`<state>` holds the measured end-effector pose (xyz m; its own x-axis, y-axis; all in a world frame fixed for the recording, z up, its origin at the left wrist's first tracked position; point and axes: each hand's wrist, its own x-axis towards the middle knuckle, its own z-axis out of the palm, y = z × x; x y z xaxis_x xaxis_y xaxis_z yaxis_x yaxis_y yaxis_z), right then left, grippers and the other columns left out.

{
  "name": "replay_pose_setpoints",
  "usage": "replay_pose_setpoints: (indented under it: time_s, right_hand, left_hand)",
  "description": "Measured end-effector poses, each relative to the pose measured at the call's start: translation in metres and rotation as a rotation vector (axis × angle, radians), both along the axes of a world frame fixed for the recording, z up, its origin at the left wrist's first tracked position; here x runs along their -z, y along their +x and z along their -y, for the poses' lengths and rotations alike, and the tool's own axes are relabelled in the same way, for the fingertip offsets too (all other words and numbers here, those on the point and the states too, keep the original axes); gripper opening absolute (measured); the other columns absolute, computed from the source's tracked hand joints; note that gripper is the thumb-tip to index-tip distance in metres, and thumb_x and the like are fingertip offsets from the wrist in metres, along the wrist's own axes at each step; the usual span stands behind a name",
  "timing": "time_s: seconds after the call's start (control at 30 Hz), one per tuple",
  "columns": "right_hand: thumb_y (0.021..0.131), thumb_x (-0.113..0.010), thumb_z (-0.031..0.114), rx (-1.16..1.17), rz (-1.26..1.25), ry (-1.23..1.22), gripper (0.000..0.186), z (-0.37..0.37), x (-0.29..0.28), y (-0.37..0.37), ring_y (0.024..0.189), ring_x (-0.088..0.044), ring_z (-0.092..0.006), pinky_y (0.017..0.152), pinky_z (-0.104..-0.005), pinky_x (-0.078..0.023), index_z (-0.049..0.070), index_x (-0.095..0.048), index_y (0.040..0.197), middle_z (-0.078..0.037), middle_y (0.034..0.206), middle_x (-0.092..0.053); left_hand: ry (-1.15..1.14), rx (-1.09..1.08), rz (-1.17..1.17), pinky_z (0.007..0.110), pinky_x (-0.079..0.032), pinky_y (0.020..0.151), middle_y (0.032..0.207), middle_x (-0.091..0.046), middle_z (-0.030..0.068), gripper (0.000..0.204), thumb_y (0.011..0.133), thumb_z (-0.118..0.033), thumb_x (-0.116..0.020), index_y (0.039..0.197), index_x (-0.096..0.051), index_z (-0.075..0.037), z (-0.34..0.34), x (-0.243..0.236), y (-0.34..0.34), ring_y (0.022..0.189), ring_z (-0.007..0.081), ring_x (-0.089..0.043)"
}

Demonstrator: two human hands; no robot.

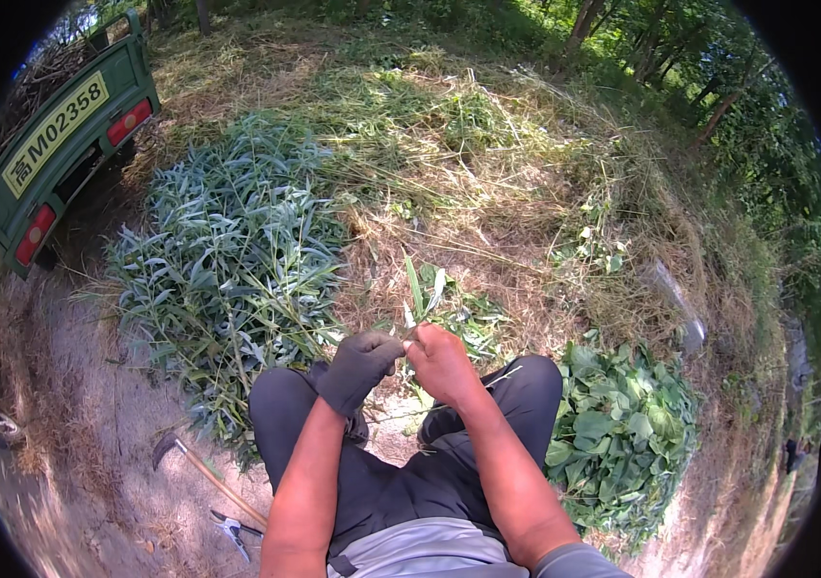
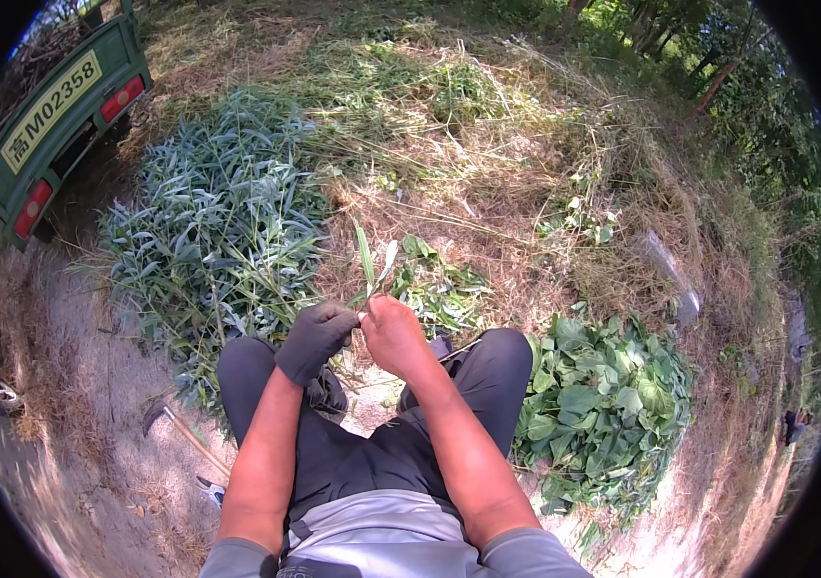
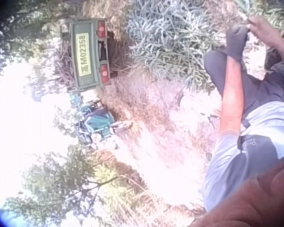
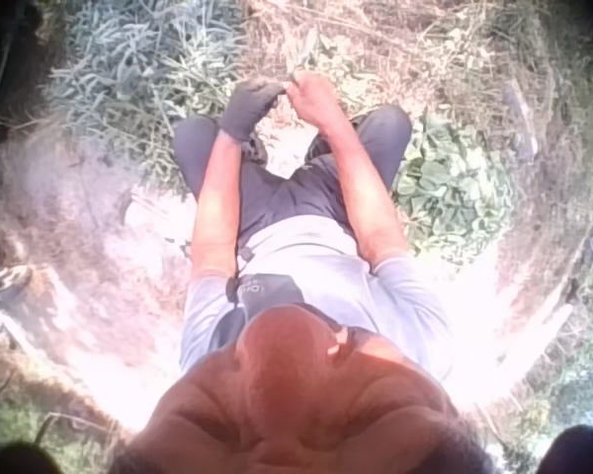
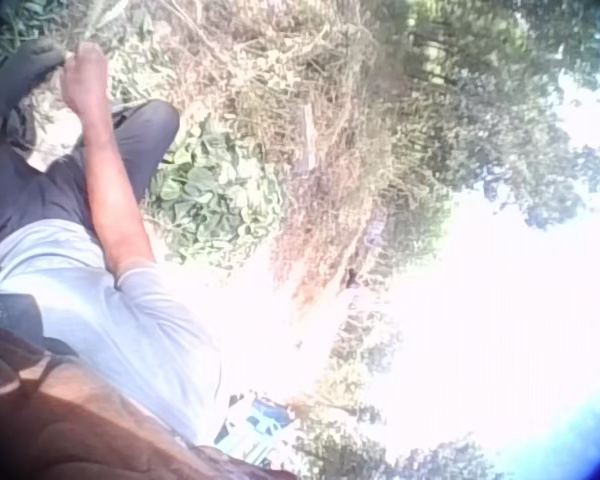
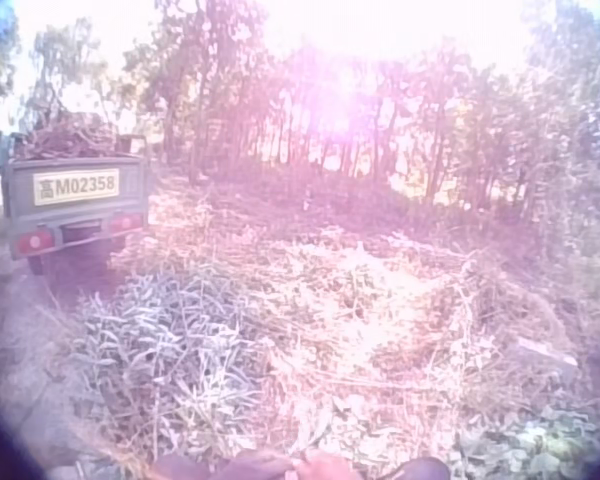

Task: The person sits on the ground and uses pruning shears to trim leaves and side branches from long plant stems. They handle each stem one at a time, cutting off unwanted parts and placing the trimmed stems aside.

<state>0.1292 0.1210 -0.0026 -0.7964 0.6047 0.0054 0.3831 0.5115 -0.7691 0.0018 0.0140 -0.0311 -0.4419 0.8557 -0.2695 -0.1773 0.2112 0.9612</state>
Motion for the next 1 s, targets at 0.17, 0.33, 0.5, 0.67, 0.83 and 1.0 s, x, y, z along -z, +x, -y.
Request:
replay_pose_setpoints:
  time_s: [0.17,0.33,0.5,0.67,0.83,1.0]
  right_hand:
    - [0.087,-0.059,0.006,0.108,0.006,0.268,0.011,0.001,0.018,-0.003,0.082,-0.06,-0.0447,0.075,-0.0498,-0.049,-0.002,-0.053,0.087,-0.025,0.089,-0.06]
    - [0.088,-0.058,0.004,0.368,-0.016,0.307,0.019,-0.042,0.026,0.014,0.094,-0.064,-0.0396,0.081,-0.046,-0.052,-0.003,-0.061,0.106,-0.024,0.099,-0.064]
    - [0.088,-0.062,0.005,0.373,-0.264,0.174,0.034,-0.05,0.017,0.018,0.098,-0.065,-0.0321,0.083,-0.0389,-0.053,0.003,-0.063,0.122,-0.019,0.108,-0.065]
    - [0.087,-0.063,0.002,0.156,-0.201,0.177,0.039,-0.024,-0.007,0.01,0.088,-0.067,-0.0299,0.078,-0.0362,-0.053,0.01,-0.064,0.125,-0.017,0.107,-0.064]
    - [0.088,-0.066,0.007,0.125,-0.071,0.297,0.027,-0.024,0.01,0.016,0.087,-0.067,-0.0346,0.076,-0.0398,-0.052,0.004,-0.066,0.114,-0.018,0.1,-0.066]
    - [0.09,-0.066,0.016,0.223,-0.084,0.161,0.018,-0.018,0.009,0.016,0.087,-0.067,-0.0355,0.076,-0.0438,-0.052,0.0,-0.066,0.1,-0.019,0.091,-0.068]
  left_hand:
    - [0.138,-0.035,-0.15,0.023,-0.039,0.054,0.069,-0.059,-0.0007,0.018,0.089,-0.019,-0.069,0.081,-0.068,-0.003,-0.005,0.014,0.002,0.059,0.0053,-0.051]
    - [0.031,-0.056,-0.014,0.027,-0.045,0.06,0.072,-0.061,0.0021,0.018,0.088,-0.018,-0.068,0.082,-0.068,-0.001,0.003,0.001,-0.004,0.064,0.009,-0.055]
    - [0.021,-0.129,-0.033,0.027,-0.045,0.059,0.072,-0.062,0.0023,0.017,0.087,-0.017,-0.07,0.085,-0.07,0.0,-0.003,0.002,0.0,0.064,0.0092,-0.056]
    - [0.061,-0.082,-0.077,0.027,-0.046,0.059,0.073,-0.062,0.0023,0.018,0.087,-0.017,-0.07,0.085,-0.07,0.0,-0.003,0.014,0.002,0.064,0.0086,-0.056]
    - [0.095,-0.073,-0.097,0.024,-0.046,0.058,0.073,-0.061,0.0008,0.016,0.089,-0.016,-0.07,0.086,-0.068,-0.001,-0.003,0.016,0.001,0.064,0.0071,-0.056]
    - [0.121,-0.151,-0.074,0.024,-0.045,0.057,0.073,-0.061,-0.0003,0.013,0.09,-0.014,-0.07,0.086,-0.068,-0.001,-0.002,0.014,0.003,0.063,0.0064,-0.055]
